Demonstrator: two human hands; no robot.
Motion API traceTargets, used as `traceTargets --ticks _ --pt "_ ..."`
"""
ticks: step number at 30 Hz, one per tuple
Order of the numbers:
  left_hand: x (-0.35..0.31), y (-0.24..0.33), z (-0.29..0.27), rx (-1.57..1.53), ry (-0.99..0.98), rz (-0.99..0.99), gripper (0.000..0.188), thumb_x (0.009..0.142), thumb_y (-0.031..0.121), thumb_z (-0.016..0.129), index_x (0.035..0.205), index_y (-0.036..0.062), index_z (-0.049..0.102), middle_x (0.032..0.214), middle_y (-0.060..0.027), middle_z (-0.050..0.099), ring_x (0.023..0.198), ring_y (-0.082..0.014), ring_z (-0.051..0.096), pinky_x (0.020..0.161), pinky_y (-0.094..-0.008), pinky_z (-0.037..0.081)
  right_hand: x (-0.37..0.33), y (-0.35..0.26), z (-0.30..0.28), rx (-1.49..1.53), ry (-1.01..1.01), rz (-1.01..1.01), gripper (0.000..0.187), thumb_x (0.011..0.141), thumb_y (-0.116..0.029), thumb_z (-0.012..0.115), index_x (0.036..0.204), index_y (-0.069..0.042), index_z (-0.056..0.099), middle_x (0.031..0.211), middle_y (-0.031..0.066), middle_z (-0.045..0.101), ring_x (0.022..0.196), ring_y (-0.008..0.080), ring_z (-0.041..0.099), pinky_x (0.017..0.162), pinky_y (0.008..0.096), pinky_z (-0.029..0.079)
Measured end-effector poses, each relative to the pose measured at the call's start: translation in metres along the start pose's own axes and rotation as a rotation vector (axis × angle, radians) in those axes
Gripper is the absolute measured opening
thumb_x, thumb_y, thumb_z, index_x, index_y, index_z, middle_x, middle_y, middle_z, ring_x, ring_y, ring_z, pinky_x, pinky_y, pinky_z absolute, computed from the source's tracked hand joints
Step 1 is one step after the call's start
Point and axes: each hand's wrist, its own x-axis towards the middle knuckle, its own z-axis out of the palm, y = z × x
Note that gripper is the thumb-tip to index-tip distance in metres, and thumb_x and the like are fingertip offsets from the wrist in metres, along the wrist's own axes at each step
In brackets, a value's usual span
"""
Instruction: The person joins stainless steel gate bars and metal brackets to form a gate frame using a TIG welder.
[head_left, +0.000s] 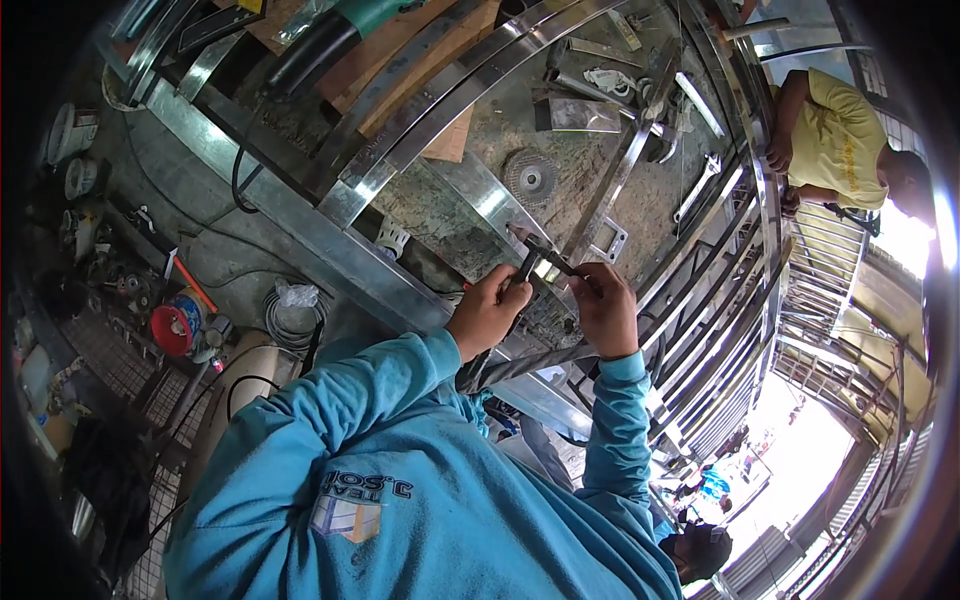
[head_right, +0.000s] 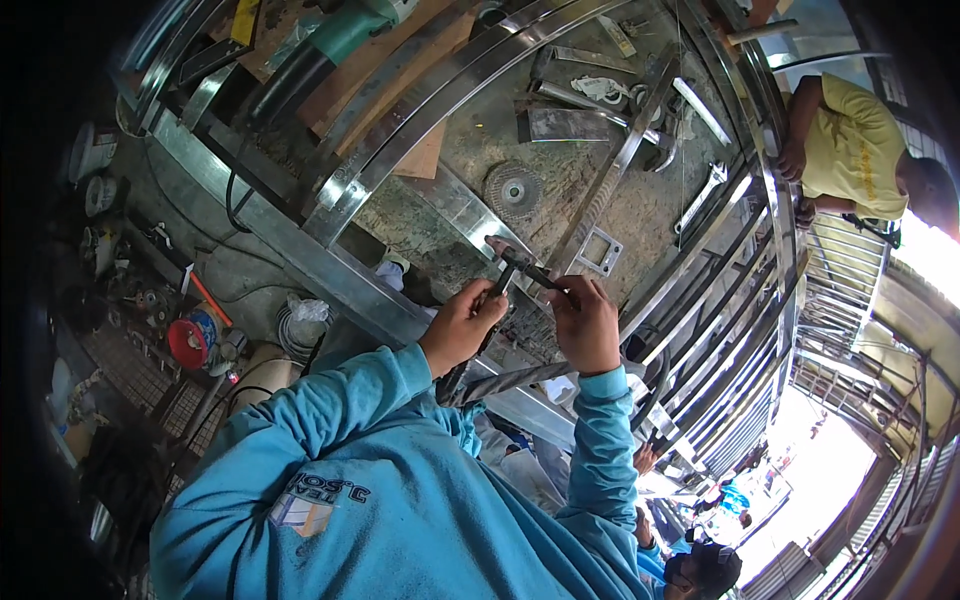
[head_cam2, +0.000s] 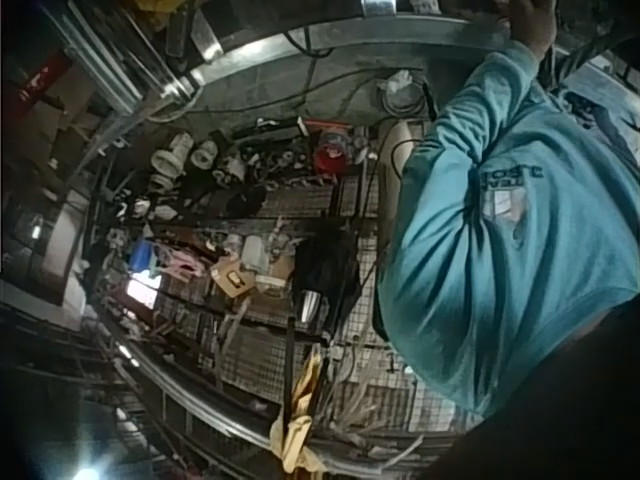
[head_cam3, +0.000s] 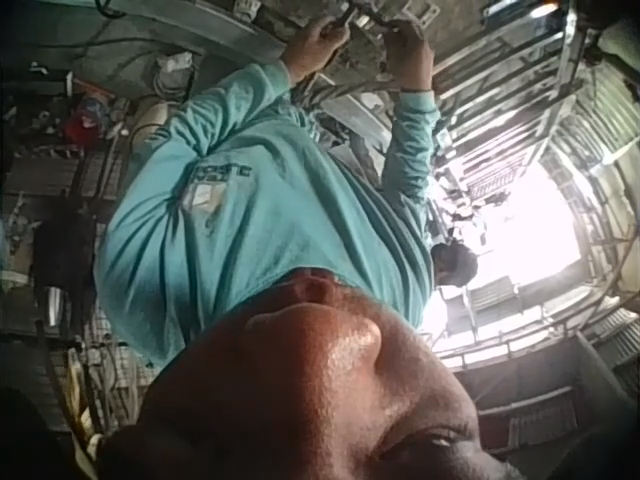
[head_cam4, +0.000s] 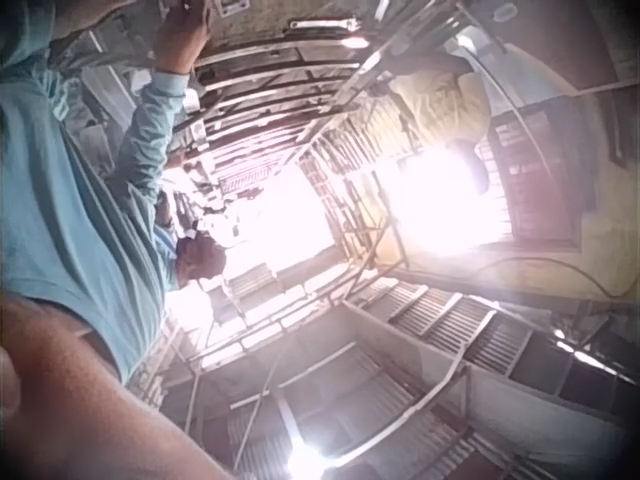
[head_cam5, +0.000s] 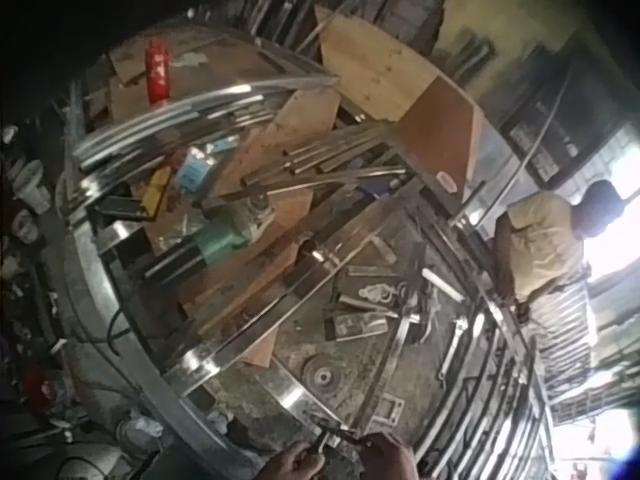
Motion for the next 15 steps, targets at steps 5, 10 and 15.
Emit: traceTargets --ticks 5,10,15 --pt "-0.006 0.009 0.003 0.103 0.017 0.052 0.028 0.102 0.032 0.066 0.108 0.0048 0.06 0.073 -0.0037 0.055 0.066 -0.0163 0.054 0.063 -0.035 0.045 0.0 0.02 0.0 -0.122 -0.056 0.121 0.016 0.098 -0.019 0.07 0.101 -0.003 0.071 0.081 0.0175 0.065 0.068 0.0272 0.063 0.065 0.0373 0.049" --pt "-0.01 0.029 -0.001 0.133 -0.01 0.089 0.029 0.103 0.033 0.064 0.111 0.0051 0.059 0.072 -0.0064 0.058 0.064 -0.0187 0.056 0.061 -0.0369 0.045 -0.003 0.001 0.011 0.382 0.147 0.033 0.036 0.104 -0.031 0.066 0.088 0.002 0.069 0.063 -0.0023 0.055 0.064 0.0088 0.047 0.057 0.0318 0.041" --pt "-0.014 0.055 0.005 0.141 -0.081 0.17 0.031 0.102 0.03 0.065 0.119 0.0051 0.058 0.074 -0.0095 0.062 0.062 -0.0206 0.057 0.059 -0.0386 0.046 0.0 0.02 -0.024 0.418 -0.072 0.198 0.038 0.103 -0.032 0.068 0.087 0.003 0.069 0.07 -0.0056 0.056 0.069 0.0052 0.044 0.059 0.0276 0.038"
